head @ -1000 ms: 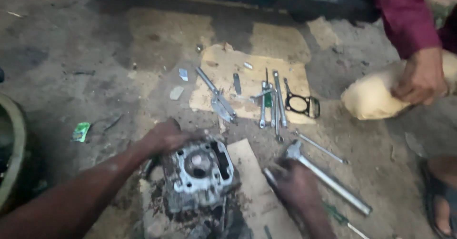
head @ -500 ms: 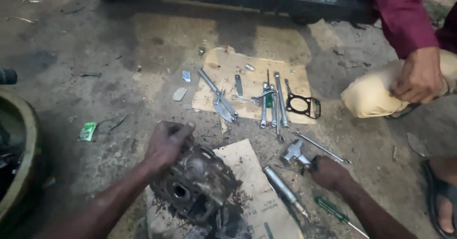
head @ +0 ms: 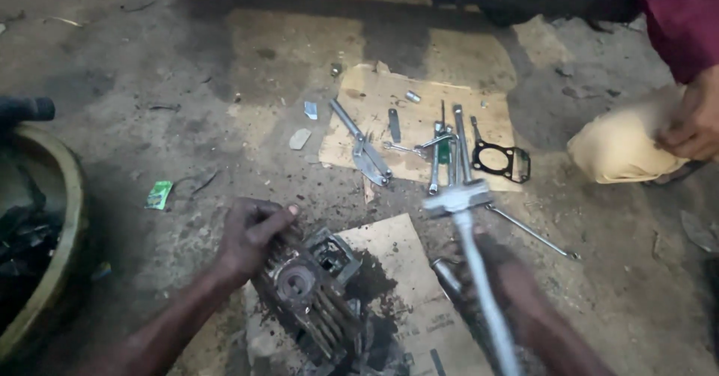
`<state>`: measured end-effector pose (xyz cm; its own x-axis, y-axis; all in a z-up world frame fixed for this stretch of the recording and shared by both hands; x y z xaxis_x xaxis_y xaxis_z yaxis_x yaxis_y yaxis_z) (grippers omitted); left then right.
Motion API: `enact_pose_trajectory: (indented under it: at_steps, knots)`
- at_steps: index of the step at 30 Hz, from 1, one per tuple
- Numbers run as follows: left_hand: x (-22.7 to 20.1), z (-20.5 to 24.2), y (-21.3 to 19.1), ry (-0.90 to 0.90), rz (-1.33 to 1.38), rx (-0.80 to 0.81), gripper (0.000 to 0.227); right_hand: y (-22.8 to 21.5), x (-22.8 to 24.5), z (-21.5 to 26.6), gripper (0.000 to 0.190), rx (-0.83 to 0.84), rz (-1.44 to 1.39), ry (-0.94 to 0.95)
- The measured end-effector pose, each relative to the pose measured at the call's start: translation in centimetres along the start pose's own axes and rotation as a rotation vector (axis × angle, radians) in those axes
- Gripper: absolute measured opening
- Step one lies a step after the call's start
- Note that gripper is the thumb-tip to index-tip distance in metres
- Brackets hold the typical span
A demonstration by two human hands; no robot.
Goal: Manually disassembling and inspecting motorcycle engine components using various hand tools.
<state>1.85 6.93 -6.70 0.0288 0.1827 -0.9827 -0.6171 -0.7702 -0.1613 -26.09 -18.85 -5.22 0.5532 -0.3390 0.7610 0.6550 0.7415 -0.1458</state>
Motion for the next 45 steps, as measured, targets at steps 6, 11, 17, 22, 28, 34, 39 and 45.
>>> enact_pose_trajectory:
  at_steps: [6,11,17,22,28,34,39,45]
  knots:
    - [-1.4,1.0,0.2,-0.022,0.074,-0.009,0.040,10.3,1.0,3.6,0.054,0.447,0.525,-0.033]
    - [-0.2,1.4,-0.5,-0.006,0.014,-0.060,0.038,10.4,1.6,3.6,0.054,0.445,0.144,0.031]
    - [0.2,1.3,-1.0,0.021,0.136,-0.030,0.039,10.0,1.4,3.3,0.057,0.500,0.379,0.056]
    - [0.7,2.0,-1.6,0.023,0.010,-0.110,0.037,10.7,1.1,3.0,0.063,0.273,0.158,-0.008]
    - [0.8,2.4,-1.5,0.087,0.109,-0.057,0.042,10.5,1.8,4.1,0.063,0.474,0.523,-0.008]
    - [1.0,2.3,-1.8,0.011,0.086,-0.072,0.040,11.4,1.3,4.5,0.064,0.532,0.552,-0.039]
    - [0.7,2.7,-1.9,0.087,0.163,-0.064,0.039,10.4,2.5,3.8,0.053,0.324,0.006,-0.052]
    - [0.6,3.2,-2.6,-0.048,0.082,-0.106,0.041,11.4,0.0,2.4,0.050,0.645,0.292,0.080]
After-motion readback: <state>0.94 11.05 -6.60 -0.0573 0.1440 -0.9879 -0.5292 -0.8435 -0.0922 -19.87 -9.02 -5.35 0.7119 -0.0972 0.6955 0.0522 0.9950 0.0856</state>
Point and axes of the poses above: each hand's wrist, its own z-axis away from the middle knuckle, its own y-axis out of the palm, x = y × z, the point moved 4 cm from there along -z, towards the middle knuckle, and after that the axes turned 7 degrees about z, right-handed, at the moved point
